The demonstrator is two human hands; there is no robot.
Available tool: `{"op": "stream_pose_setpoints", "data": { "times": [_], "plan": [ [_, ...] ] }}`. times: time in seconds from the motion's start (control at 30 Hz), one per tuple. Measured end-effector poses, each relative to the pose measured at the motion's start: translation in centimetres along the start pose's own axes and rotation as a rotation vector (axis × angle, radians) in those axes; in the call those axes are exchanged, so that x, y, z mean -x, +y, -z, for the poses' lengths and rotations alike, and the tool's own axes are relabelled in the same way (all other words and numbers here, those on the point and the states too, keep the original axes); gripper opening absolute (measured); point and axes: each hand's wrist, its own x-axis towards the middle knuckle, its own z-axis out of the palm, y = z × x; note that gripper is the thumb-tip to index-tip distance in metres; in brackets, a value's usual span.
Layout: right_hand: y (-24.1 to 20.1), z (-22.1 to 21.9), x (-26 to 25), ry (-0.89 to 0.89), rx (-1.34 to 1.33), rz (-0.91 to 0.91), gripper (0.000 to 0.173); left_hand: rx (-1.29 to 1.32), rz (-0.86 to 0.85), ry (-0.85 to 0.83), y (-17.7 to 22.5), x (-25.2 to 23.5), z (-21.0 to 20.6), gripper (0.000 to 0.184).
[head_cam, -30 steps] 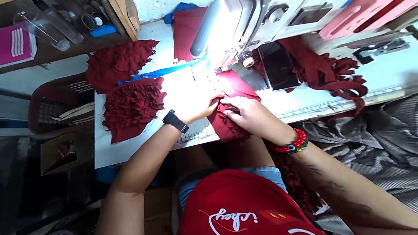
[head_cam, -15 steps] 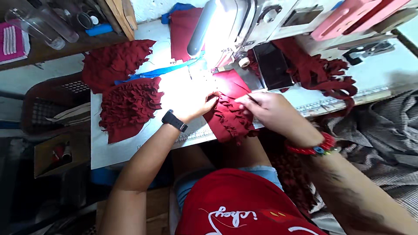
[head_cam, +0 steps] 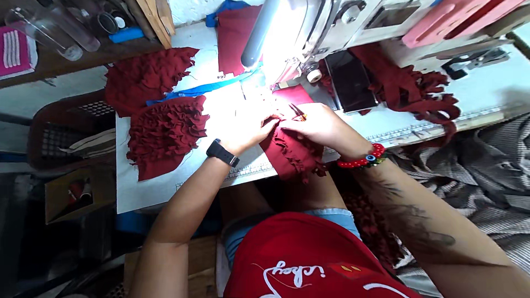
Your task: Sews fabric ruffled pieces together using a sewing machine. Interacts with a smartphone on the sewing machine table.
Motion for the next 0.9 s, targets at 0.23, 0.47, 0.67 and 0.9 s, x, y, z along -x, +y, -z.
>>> {"op": "stream_pose_setpoints", "data": {
  "times": [0.23,0.47,0.67,0.9],
  "plan": [
    [0.9,-3.1,1.4,0.198,0.263,0.215,0.015,-0.024,-0.007,-0.004,-0.1,0.3,-0.1,0.018],
    [0.5,-3.2,2.8,0.058,0.48,0.352,0.018,-0.154,-0.12,-0.064,0.8,0.3,0.5,0.017],
    [1.1,-1.6,3.2,0.018,0.268,0.25,0.02,-0.207,-0.145,-0.157,0.2,0.0,-0.2,0.022],
    [0.5,0.7,2.3,-0.132,-0.278,-0.105,0.031,-0.139,-0.057,-0.151,0.9,-0.4,0.1,0.015]
  ]
}}
